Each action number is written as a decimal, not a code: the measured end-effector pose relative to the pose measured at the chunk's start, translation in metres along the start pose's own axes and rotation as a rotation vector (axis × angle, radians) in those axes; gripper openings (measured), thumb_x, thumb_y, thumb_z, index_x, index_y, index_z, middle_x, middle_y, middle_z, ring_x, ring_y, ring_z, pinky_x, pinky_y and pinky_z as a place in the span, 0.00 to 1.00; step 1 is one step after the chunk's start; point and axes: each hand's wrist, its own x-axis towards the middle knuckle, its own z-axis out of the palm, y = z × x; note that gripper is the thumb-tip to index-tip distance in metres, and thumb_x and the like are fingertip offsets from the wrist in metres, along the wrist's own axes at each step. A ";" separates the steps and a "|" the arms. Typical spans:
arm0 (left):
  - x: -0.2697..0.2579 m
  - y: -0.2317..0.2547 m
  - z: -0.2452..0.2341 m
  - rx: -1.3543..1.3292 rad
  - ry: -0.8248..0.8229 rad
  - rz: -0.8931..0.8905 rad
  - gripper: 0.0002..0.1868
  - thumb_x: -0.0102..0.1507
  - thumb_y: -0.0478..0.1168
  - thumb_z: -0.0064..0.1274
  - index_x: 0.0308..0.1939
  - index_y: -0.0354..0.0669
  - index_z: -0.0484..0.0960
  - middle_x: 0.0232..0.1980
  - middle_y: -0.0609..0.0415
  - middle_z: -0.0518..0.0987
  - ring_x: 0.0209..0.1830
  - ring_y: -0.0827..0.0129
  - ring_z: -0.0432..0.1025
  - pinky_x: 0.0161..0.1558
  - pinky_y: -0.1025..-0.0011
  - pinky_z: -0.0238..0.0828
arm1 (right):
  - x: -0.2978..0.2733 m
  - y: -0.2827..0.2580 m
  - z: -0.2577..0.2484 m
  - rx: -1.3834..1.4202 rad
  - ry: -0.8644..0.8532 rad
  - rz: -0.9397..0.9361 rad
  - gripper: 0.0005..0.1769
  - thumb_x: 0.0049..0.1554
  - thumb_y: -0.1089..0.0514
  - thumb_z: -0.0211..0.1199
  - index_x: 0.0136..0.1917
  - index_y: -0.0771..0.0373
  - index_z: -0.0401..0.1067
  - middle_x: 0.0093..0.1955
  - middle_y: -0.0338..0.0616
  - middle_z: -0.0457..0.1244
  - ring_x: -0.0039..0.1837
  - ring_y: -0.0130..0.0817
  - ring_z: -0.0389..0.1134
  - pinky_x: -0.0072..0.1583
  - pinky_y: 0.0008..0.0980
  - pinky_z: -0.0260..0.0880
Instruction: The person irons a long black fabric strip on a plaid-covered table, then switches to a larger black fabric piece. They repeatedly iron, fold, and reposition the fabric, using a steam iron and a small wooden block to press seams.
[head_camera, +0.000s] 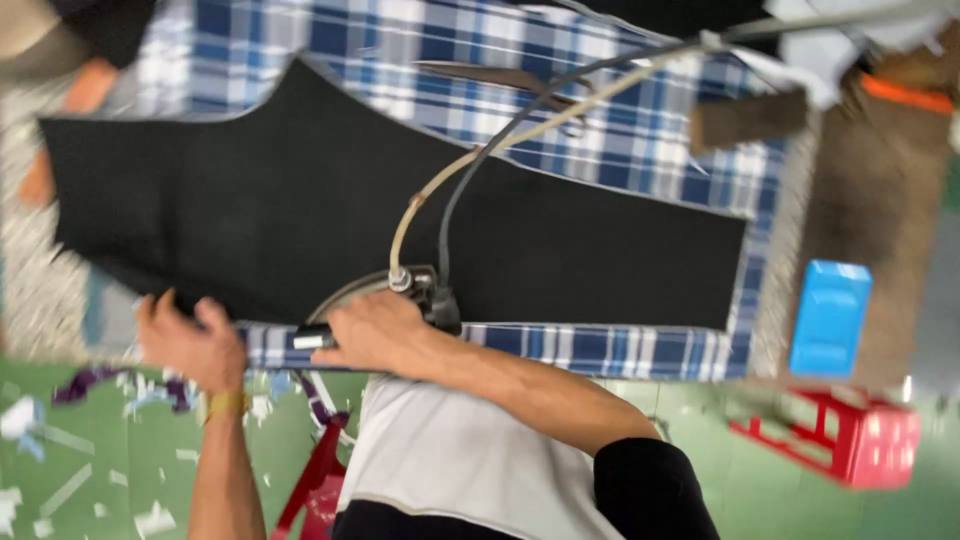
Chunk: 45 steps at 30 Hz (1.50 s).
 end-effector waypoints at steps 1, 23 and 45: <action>-0.004 0.006 0.000 -0.037 -0.017 0.040 0.21 0.68 0.37 0.54 0.60 0.22 0.78 0.63 0.25 0.72 0.62 0.32 0.66 0.60 0.41 0.59 | -0.011 0.015 0.003 0.023 0.028 0.044 0.34 0.58 0.28 0.52 0.40 0.60 0.75 0.37 0.44 0.69 0.37 0.43 0.72 0.38 0.44 0.74; 0.013 0.158 0.047 -0.110 -0.328 0.227 0.30 0.79 0.51 0.37 0.69 0.25 0.76 0.78 0.27 0.62 0.77 0.33 0.52 0.69 0.37 0.49 | -0.340 0.367 -0.002 0.418 0.807 1.211 0.38 0.61 0.25 0.59 0.46 0.65 0.75 0.43 0.53 0.70 0.45 0.47 0.72 0.47 0.47 0.73; 0.016 0.146 0.062 0.037 -0.236 0.144 0.27 0.64 0.49 0.53 0.65 0.44 0.76 0.74 0.38 0.70 0.75 0.46 0.63 0.74 0.50 0.52 | -0.124 0.137 -0.084 0.236 0.238 0.548 0.31 0.53 0.32 0.64 0.51 0.62 0.80 0.49 0.57 0.73 0.56 0.55 0.74 0.55 0.49 0.74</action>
